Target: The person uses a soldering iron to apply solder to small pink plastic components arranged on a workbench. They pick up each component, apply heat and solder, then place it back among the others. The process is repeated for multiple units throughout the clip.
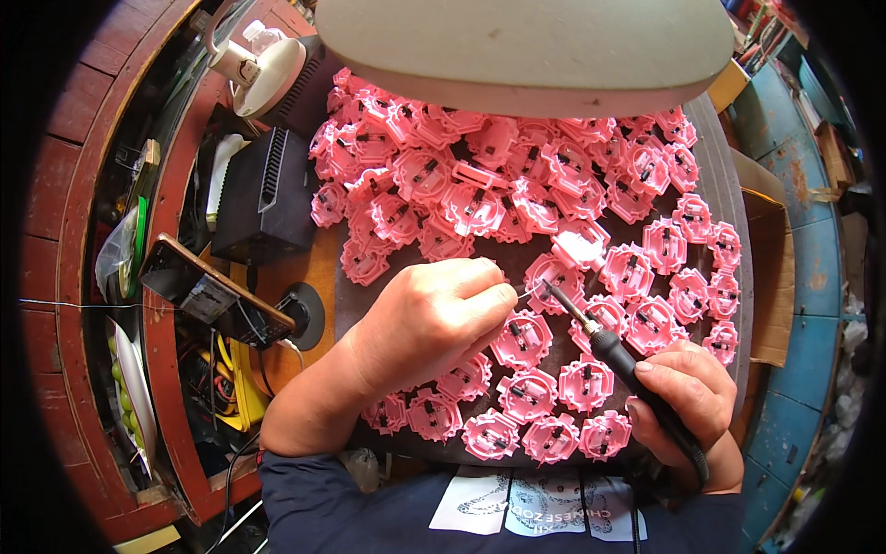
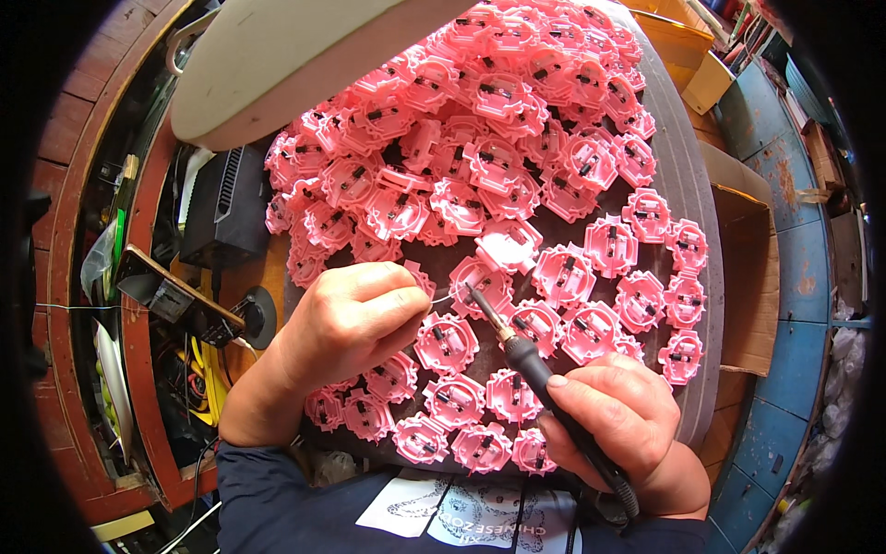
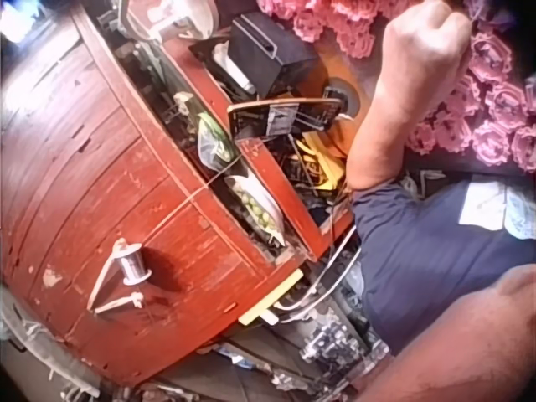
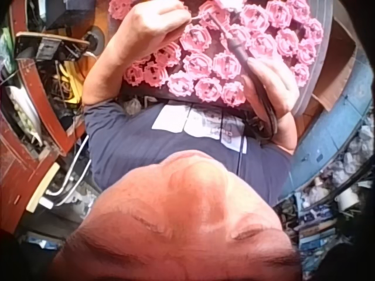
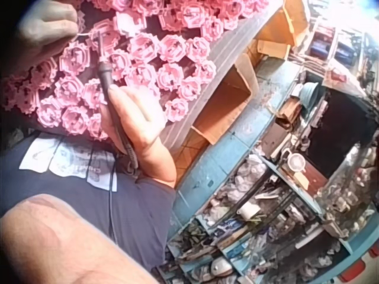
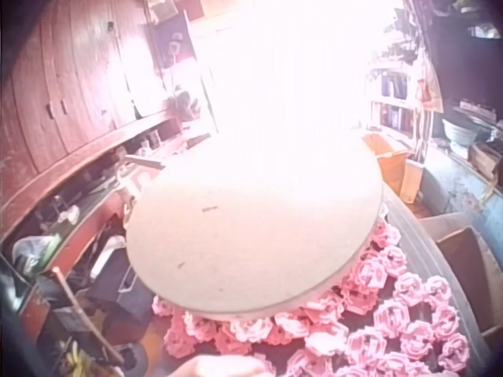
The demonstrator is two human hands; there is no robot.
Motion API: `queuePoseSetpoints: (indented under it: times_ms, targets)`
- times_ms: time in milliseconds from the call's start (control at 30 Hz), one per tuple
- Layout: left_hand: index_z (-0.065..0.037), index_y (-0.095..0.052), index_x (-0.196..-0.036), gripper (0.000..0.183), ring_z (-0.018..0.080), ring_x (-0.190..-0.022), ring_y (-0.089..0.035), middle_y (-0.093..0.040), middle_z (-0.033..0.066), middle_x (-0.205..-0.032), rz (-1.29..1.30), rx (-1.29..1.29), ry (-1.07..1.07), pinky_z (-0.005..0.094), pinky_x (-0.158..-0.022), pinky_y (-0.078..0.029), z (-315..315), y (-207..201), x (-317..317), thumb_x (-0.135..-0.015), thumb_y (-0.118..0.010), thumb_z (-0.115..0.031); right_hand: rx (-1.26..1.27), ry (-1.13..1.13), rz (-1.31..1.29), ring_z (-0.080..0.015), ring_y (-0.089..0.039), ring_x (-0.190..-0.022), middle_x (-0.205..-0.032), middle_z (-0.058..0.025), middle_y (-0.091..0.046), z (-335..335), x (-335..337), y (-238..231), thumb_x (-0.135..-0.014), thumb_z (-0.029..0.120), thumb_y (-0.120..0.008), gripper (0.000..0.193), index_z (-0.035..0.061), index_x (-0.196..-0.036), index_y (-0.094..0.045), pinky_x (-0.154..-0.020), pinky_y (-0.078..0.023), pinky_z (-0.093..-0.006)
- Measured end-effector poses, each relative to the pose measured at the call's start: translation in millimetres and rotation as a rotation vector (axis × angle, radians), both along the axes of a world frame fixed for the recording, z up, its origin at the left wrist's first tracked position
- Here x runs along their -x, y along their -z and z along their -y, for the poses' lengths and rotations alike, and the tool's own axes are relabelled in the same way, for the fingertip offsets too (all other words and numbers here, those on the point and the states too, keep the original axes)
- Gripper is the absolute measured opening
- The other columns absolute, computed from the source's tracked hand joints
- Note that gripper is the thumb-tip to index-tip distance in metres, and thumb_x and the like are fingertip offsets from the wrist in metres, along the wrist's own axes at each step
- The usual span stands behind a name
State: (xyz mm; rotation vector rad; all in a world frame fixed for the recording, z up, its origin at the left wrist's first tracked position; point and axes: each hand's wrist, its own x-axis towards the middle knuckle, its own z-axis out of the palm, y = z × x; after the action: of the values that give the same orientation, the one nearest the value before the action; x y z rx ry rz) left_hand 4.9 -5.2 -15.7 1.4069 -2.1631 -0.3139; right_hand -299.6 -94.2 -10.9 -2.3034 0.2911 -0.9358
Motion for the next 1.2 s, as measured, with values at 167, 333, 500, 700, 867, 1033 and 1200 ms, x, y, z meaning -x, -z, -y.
queuePoseSetpoints:
  times_ms: [167,333,500,700,867,1033,1200]
  targets:
    - [0.001,-0.070,-0.098,0.019,0.0319,-0.078,-0.072,-0.069,0.0122,-0.090,-0.006,-0.008,0.002,0.0404,-0.068,-0.060,1,-1,0,-0.081,-0.080,0.003,0.001,0.027,0.001,-0.0249,-0.067,-0.063,-0.084,-0.0144,-0.069,-1,2,-1,-0.080,0.001,-0.082,0.036,-0.0032,-0.114,-0.070,-0.055,-0.052,-0.0362]
    - [0.002,-0.071,-0.102,0.023,0.0335,-0.081,-0.072,-0.069,0.0148,-0.094,-0.079,0.004,0.015,0.0410,-0.070,-0.061,1,-2,3,-0.081,-0.080,0.003,0.021,0.098,0.000,-0.0254,-0.064,-0.062,-0.084,-0.0144,-0.069,-1,10,-4,-0.077,0.002,-0.080,0.037,-0.0014,-0.112,-0.070,-0.056,-0.052,-0.0372]
    - [0.002,-0.071,-0.103,0.025,0.0333,-0.081,-0.072,-0.069,0.0148,-0.094,-0.060,0.044,0.060,0.0407,-0.069,-0.061,6,1,8,-0.080,-0.080,0.004,0.016,0.099,0.001,-0.0252,-0.064,-0.062,-0.083,-0.0141,-0.069,-1,12,-4,-0.076,0.000,-0.078,0.038,-0.0006,-0.113,-0.070,-0.056,-0.052,-0.0368]
    - [0.002,-0.071,-0.102,0.024,0.0326,-0.080,-0.072,-0.069,0.0139,-0.093,-0.051,0.044,0.051,0.0404,-0.068,-0.060,9,5,9,-0.081,-0.081,0.003,0.020,0.077,0.006,-0.0251,-0.063,-0.060,-0.083,-0.0135,-0.068,-1,10,-2,-0.076,0.000,-0.078,0.037,-0.0012,-0.113,-0.070,-0.054,-0.051,-0.0367]
    - [0.001,-0.071,-0.103,0.024,0.0317,-0.078,-0.072,-0.069,0.0129,-0.093,-0.050,0.042,0.052,0.0399,-0.066,-0.060,11,7,10,-0.081,-0.081,0.002,0.025,0.065,0.009,-0.0251,-0.064,-0.060,-0.083,-0.0134,-0.069,-1,10,-1,-0.076,0.000,-0.079,0.037,-0.0020,-0.111,-0.070,-0.054,-0.051,-0.0368]
    - [0.000,-0.071,-0.103,0.023,0.0311,-0.078,-0.072,-0.069,0.0121,-0.092,-0.052,0.025,0.041,0.0397,-0.066,-0.059,12,8,11,-0.082,-0.080,0.002,0.028,0.073,0.007,-0.0253,-0.065,-0.061,-0.083,-0.0137,-0.069,-1,9,-1,-0.075,0.000,-0.079,0.036,-0.0023,-0.110,-0.070,-0.054,-0.051,-0.0369]
    - [0.000,-0.071,-0.103,0.023,0.0311,-0.078,-0.072,-0.069,0.0119,-0.092,-0.060,0.043,0.044,0.0397,-0.066,-0.059,12,9,12,-0.082,-0.080,0.002,0.029,0.072,0.008,-0.0253,-0.065,-0.060,-0.083,-0.0138,-0.069,0,9,-1,-0.075,0.001,-0.079,0.036,-0.0023,-0.110,-0.070,-0.054,-0.051,-0.0369]
